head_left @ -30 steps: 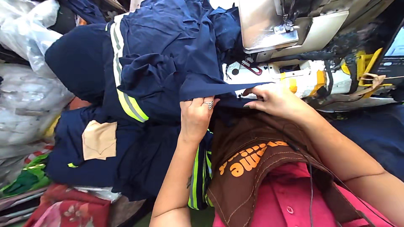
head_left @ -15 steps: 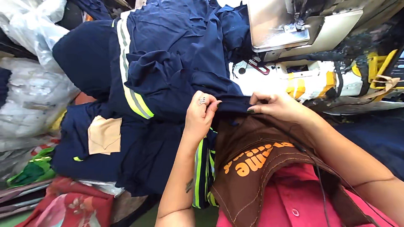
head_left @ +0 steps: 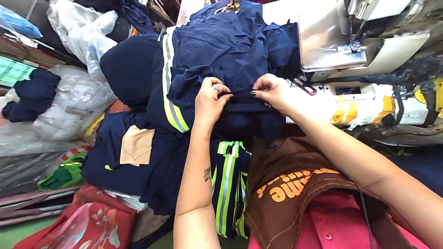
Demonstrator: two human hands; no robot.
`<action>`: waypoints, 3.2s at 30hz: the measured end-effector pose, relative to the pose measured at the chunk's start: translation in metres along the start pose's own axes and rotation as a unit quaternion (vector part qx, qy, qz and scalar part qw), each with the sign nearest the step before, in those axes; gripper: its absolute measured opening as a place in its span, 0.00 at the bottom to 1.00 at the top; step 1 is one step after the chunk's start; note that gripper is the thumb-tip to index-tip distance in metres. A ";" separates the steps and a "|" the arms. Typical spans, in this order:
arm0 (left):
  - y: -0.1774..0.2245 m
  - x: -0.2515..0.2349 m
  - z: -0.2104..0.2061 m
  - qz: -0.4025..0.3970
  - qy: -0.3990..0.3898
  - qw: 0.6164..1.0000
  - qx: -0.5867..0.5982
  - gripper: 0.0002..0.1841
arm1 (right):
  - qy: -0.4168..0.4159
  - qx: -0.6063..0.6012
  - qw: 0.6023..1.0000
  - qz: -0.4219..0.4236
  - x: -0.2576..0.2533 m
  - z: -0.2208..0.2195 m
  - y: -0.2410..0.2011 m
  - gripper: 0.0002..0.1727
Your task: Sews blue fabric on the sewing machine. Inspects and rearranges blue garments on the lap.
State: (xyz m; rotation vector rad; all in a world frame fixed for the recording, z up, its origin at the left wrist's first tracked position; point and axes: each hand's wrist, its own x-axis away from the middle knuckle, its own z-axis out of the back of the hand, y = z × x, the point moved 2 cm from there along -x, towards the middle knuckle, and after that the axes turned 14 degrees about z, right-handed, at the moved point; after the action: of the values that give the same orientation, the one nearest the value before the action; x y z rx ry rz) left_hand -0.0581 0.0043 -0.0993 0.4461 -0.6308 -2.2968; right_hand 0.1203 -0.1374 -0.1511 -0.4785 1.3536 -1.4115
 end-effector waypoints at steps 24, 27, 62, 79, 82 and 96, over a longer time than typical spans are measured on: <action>0.153 -0.075 0.000 -0.221 0.122 0.966 -0.054 0.10 | 0.218 0.106 0.966 0.093 0.029 0.102 -0.026 0.10; 0.189 -0.112 -0.055 -0.155 0.014 0.985 0.080 0.11 | 0.235 0.007 0.972 -0.001 0.052 0.137 -0.017 0.07; 0.173 -0.004 -0.165 -0.229 0.236 0.939 0.099 0.11 | 0.295 -0.285 0.903 -0.126 0.111 0.166 0.015 0.03; 0.188 0.101 -0.075 -0.193 -0.259 0.937 0.132 0.32 | 0.232 0.312 0.900 0.199 0.115 0.127 -0.009 0.16; 0.188 0.092 -0.069 -0.233 -0.169 0.955 0.070 0.19 | 0.175 0.320 0.896 0.254 0.137 0.117 -0.013 0.13; 0.209 0.002 -0.103 -0.432 -0.210 0.862 0.161 0.04 | 0.231 0.200 0.948 0.089 0.226 0.162 -0.071 0.09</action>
State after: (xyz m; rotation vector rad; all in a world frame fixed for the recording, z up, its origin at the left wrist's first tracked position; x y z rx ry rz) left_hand 0.1022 -0.1619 -0.0690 0.4356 -1.2348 -3.2039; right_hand 0.1500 -0.4224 -0.1269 0.2550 1.3765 -1.6528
